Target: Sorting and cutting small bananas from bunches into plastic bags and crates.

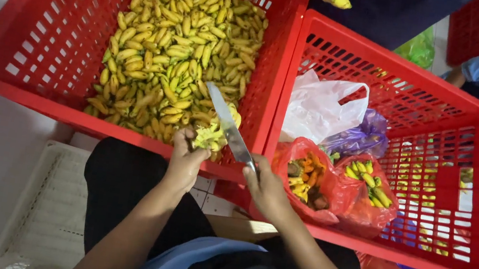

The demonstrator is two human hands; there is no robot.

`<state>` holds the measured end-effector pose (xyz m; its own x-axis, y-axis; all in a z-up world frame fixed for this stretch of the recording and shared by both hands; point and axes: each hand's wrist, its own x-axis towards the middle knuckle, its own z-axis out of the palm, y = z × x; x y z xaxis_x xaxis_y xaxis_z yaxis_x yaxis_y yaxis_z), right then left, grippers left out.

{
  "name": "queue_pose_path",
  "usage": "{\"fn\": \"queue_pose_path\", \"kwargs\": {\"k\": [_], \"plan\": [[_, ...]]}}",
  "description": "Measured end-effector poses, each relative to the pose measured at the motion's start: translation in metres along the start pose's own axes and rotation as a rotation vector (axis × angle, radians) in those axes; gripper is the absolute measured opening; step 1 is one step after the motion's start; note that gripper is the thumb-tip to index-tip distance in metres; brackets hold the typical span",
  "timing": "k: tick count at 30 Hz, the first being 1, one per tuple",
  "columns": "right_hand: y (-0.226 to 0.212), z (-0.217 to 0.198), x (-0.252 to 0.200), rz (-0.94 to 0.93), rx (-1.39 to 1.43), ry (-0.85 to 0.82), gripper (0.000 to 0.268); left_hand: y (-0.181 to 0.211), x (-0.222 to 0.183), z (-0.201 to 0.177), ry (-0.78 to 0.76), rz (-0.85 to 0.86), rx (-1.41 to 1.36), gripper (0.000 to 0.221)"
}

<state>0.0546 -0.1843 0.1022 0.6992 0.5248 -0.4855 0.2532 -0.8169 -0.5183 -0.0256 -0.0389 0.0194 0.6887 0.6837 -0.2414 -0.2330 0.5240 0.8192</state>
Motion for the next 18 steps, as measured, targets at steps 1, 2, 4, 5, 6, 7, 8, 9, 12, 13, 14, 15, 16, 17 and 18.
{"fn": "queue_pose_path", "kwargs": {"k": [1,2,4,5,6,7,8,9,12,13,14,15,16,17,18], "plan": [[-0.001,0.0,-0.005,0.005,0.004,-0.002,0.034,0.001,-0.002,0.0,-0.001,-0.006,0.003,0.052],[-0.002,-0.001,-0.011,-0.002,-0.015,0.018,0.034,0.001,-0.003,0.001,-0.002,-0.004,0.008,0.052],[0.001,-0.002,-0.017,-0.007,-0.031,0.037,0.034,0.001,-0.007,0.003,-0.005,-0.005,0.014,0.052],[0.004,-0.002,-0.018,-0.026,-0.047,0.074,0.035,-0.001,-0.009,0.004,-0.001,0.001,0.004,0.052],[0.007,-0.004,-0.019,-0.048,-0.063,0.111,0.035,-0.001,-0.01,0.006,0.003,0.009,-0.006,0.051],[0.007,-0.005,-0.024,-0.047,-0.062,0.112,0.035,-0.005,-0.009,0.006,0.002,0.009,-0.005,0.051],[0.006,-0.007,-0.028,-0.132,-0.005,0.222,0.033,-0.008,-0.007,0.005,0.003,0.009,-0.006,0.052],[0.004,-0.008,-0.033,-0.217,0.053,0.332,0.031,-0.012,-0.006,0.004,0.005,0.009,-0.008,0.053],[0.008,0.0,-0.023,-0.289,0.184,0.437,0.031,-0.011,-0.003,0.002,-0.015,0.02,0.023,0.053],[0.017,0.004,-0.015,-0.29,0.186,0.443,0.031,-0.009,-0.002,0.004,-0.022,0.022,0.024,0.053],[0.025,0.008,-0.006,-0.262,0.243,0.455,0.029,-0.007,-0.002,0.004,-0.012,0.01,0.016,0.053],[0.033,0.012,0.003,-0.233,0.299,0.466,0.026,-0.005,-0.001,0.005,-0.002,-0.003,0.008,0.054],[0.033,0.011,0.005,-0.235,0.298,0.461,0.026,-0.006,0.004,0.003,0.003,-0.002,0.008,0.054],[0.032,0.01,0.008,-0.239,0.305,0.462,0.025,-0.008,0.009,0.001,-0.002,-0.007,0.013,0.051],[0.033,0.009,0.009,-0.238,0.312,0.464,0.024,-0.009,0.012,0.0,-0.01,-0.017,0.018,0.049]]}}
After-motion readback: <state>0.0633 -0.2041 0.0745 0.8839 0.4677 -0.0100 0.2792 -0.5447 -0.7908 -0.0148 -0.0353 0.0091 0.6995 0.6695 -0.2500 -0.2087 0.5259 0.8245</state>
